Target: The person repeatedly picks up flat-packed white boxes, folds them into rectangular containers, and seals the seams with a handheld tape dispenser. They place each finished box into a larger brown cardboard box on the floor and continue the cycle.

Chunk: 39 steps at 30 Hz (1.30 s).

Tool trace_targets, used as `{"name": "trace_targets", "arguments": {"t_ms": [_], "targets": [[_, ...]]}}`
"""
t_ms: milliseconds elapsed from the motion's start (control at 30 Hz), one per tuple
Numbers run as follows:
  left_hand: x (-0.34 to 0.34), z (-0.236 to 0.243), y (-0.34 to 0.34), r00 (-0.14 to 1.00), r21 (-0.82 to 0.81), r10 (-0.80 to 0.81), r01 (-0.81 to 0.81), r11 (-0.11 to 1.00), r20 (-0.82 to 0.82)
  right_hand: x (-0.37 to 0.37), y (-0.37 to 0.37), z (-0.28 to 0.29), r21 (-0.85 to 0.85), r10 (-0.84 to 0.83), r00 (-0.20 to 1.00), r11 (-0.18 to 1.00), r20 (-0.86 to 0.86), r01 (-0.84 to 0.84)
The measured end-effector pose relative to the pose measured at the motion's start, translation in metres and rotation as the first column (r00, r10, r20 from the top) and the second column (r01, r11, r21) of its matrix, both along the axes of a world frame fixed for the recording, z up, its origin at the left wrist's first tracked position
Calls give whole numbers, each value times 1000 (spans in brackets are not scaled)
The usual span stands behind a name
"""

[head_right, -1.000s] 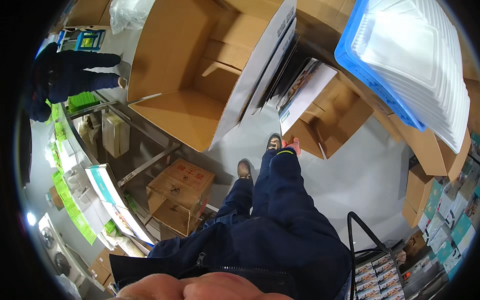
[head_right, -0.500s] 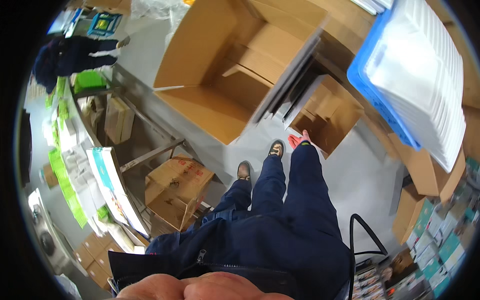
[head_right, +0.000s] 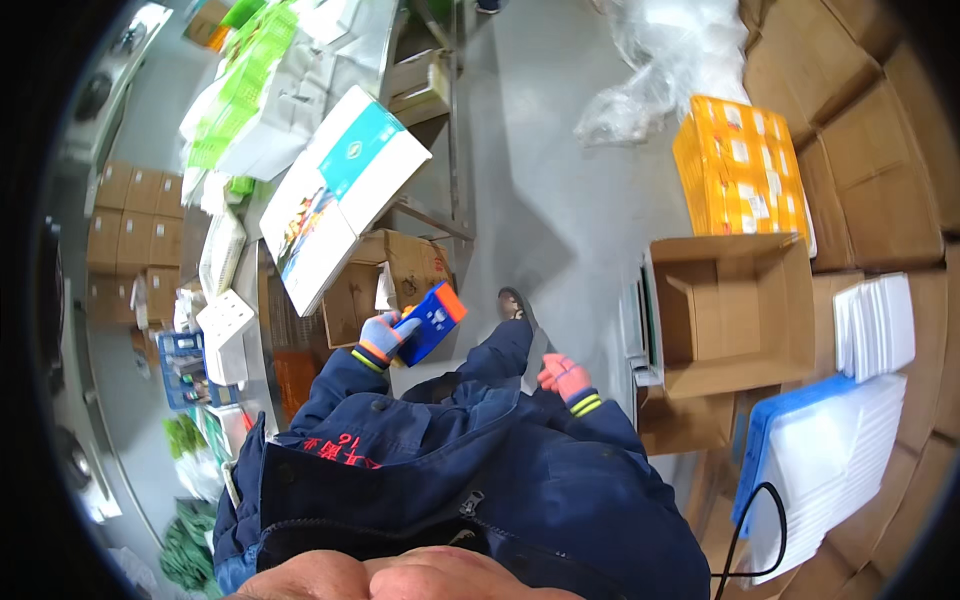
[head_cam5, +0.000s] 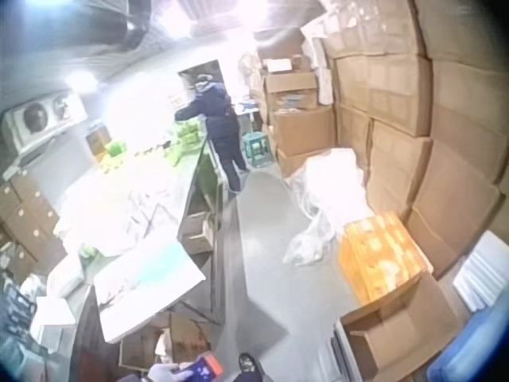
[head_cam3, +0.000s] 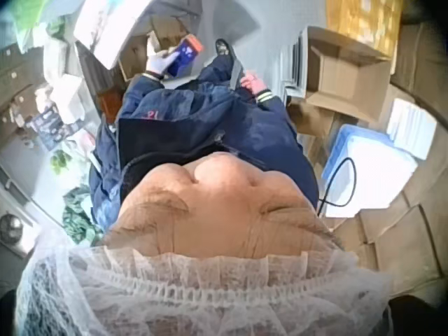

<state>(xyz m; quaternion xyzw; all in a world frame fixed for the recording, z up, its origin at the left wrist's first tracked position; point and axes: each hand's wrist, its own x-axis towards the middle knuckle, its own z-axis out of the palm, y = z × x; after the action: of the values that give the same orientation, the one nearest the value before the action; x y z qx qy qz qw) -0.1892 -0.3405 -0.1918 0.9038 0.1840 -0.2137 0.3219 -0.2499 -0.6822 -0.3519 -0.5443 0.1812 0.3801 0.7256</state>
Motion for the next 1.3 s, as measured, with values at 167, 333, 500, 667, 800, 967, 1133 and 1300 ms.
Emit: {"name": "trace_targets", "arguments": {"t_ms": [167,333,500,667,800,967,1133,1300], "targets": [[74,73,29,877,-134,72,-9,991,475,131,57,78,-115,119,942,990,313,-86],[152,79,133,757,-26,121,-136,990,642,213,107,89,-182,259,936,959,239,-219],[237,91,175,776,185,-17,-129,974,630,317,214,130,-252,415,670,909,616,-331],[337,76,146,622,240,-74,-187,952,779,445,350,173,228,72,803,941,592,-252],[398,67,149,679,245,-121,-89,966,724,544,420,153,345,-116,861,936,495,-73],[408,68,182,592,288,-150,-145,947,792,660,479,117,326,28,982,941,184,-88],[314,-16,303,580,248,364,-719,649,728,798,552,51,-255,240,923,953,301,-164],[123,-103,395,205,431,832,-901,-45,515,807,605,53,-503,405,868,835,287,-223]]}}
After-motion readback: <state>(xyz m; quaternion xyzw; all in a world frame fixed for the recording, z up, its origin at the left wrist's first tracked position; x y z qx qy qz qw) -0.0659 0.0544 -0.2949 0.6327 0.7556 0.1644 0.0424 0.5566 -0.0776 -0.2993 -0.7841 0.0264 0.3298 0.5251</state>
